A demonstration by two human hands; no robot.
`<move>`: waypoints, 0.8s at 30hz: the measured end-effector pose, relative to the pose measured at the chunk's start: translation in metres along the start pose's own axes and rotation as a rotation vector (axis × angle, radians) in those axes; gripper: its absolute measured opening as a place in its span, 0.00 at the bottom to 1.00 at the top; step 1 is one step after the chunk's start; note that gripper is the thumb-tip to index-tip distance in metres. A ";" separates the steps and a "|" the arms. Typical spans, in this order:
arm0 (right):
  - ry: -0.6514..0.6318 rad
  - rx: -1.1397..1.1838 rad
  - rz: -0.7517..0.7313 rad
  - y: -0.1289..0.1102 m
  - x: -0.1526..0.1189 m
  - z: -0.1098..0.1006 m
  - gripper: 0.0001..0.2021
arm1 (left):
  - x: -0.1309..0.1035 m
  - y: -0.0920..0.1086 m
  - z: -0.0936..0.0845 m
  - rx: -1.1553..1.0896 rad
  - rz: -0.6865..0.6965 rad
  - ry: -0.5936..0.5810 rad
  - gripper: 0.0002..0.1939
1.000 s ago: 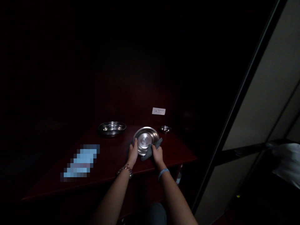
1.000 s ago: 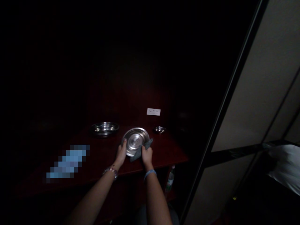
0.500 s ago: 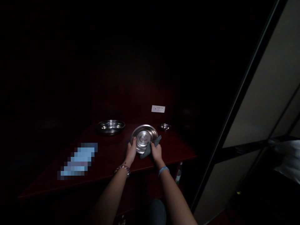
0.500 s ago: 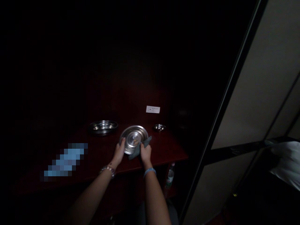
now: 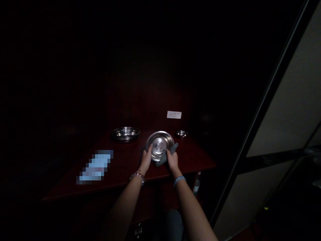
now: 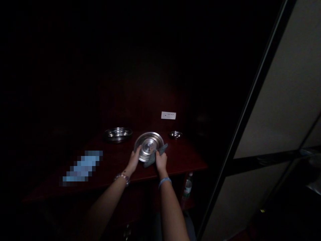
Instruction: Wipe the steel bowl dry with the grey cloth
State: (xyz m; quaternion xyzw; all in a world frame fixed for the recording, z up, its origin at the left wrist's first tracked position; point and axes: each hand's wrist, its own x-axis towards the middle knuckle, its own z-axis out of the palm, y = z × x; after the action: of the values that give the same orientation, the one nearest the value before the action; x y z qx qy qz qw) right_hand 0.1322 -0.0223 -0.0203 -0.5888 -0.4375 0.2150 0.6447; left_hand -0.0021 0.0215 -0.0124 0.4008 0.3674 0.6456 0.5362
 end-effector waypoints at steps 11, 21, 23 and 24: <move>0.009 -0.019 0.007 -0.004 -0.004 -0.003 0.16 | -0.003 0.001 0.000 0.070 0.025 -0.060 0.20; 0.004 -0.012 0.021 -0.003 -0.004 -0.001 0.17 | -0.009 0.008 0.001 0.057 0.093 -0.117 0.21; 0.014 0.002 0.014 -0.003 -0.004 -0.001 0.16 | -0.010 0.010 0.002 0.059 0.097 -0.139 0.21; 0.017 0.008 0.008 -0.003 -0.004 -0.001 0.16 | -0.010 0.011 0.003 0.060 0.099 -0.144 0.20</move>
State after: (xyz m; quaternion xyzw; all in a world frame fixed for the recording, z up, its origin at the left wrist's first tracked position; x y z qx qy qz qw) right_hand 0.1305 -0.0268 -0.0185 -0.5899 -0.4285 0.2144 0.6500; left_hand -0.0026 0.0096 -0.0022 0.4795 0.3268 0.6296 0.5166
